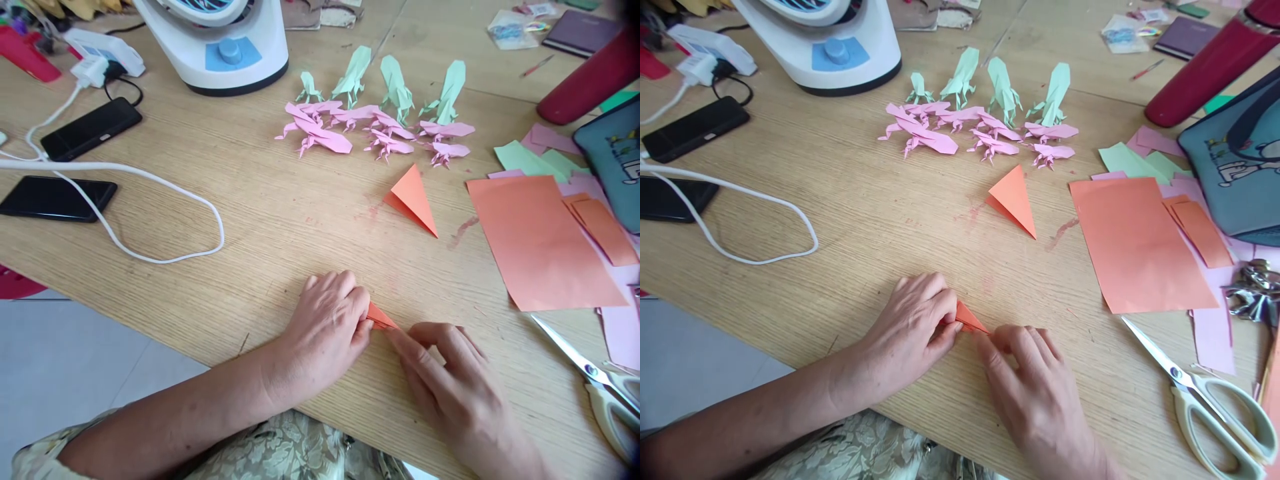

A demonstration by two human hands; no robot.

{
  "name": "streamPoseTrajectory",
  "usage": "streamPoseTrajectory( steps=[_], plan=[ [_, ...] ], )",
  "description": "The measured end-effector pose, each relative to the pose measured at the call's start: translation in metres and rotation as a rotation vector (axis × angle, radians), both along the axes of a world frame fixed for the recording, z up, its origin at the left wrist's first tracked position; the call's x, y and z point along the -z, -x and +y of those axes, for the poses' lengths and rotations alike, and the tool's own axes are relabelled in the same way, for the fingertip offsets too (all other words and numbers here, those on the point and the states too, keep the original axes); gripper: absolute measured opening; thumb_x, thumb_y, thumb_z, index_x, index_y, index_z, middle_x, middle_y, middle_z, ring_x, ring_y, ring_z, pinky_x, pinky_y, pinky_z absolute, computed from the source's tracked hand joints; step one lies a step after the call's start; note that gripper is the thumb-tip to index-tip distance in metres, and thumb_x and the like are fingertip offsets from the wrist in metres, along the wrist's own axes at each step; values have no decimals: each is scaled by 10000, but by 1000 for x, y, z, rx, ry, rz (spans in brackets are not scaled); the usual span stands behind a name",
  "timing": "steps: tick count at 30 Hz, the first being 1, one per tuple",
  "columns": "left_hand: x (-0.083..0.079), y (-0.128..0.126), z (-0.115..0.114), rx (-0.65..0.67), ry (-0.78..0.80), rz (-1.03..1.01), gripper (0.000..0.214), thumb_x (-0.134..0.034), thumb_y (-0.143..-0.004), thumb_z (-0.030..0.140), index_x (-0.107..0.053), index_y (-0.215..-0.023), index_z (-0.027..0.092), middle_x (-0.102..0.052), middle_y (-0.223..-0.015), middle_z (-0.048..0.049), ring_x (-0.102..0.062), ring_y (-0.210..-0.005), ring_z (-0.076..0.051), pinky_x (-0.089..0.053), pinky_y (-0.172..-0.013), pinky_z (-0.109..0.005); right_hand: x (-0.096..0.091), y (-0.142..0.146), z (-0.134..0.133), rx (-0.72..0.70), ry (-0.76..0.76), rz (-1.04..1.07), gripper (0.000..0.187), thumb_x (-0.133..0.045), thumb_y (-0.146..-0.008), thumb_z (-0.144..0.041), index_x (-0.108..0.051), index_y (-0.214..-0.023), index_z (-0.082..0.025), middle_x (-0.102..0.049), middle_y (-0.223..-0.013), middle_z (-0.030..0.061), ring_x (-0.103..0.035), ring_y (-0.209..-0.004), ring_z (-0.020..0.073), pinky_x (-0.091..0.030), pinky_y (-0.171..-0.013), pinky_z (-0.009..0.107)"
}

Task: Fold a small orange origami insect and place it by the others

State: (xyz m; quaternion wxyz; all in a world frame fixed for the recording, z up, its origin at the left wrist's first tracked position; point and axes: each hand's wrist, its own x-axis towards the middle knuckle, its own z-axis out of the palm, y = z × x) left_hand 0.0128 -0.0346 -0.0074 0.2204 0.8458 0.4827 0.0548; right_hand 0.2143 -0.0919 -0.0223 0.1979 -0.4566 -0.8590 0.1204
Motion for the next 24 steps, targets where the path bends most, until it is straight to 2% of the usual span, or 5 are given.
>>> streamPoseTrajectory(
  steps=[2,5,15,21,24],
  plan=[
    [0,0,0,-3,1,1,112,-541,-902,205,-492,-802,195,-544,-981,-49,-495,-906,-229,-366,-779,-393,-2,-2,-3,-111,-111,-97,326,-447,-955,-84,-603,-1239,-114,-588,-990,119,-523,-795,212,-436,-704,375],
    [1,1,-1,-6,0,-4,129,-555,-904,221,-489,-797,194,-548,-983,-49,-499,-908,-229,-371,-782,-394,-4,0,-3,-144,-192,-185,351,-425,-949,-82,-624,-1238,-82,-618,-979,127,-520,-781,227,-423,-689,385],
    [4,0,0,-5,-2,9,141,-588,-899,232,-497,-798,194,-549,-970,-49,-493,-900,-228,-370,-784,-392,-6,6,-1,-132,-168,-226,360,-403,-961,-90,-639,-1228,-41,-656,-892,114,-505,-722,215,-406,-670,377],
    [4,-1,0,-7,9,13,141,-597,-893,231,-499,-800,190,-549,-960,-46,-496,-896,-225,-366,-782,-388,-4,7,-1,-94,-148,-202,337,-436,-951,-71,-637,-1217,-21,-610,-784,81,-466,-688,204,-377,-638,358],
    [4,-1,0,-12,-5,2,140,-594,-883,207,-493,-787,190,-551,-941,-43,-498,-882,-221,-362,-778,-385,-4,3,-2,-118,-123,-187,355,-423,-948,-71,-619,-1239,-20,-613,-833,95,-463,-712,213,-393,-667,367]
  ],
)
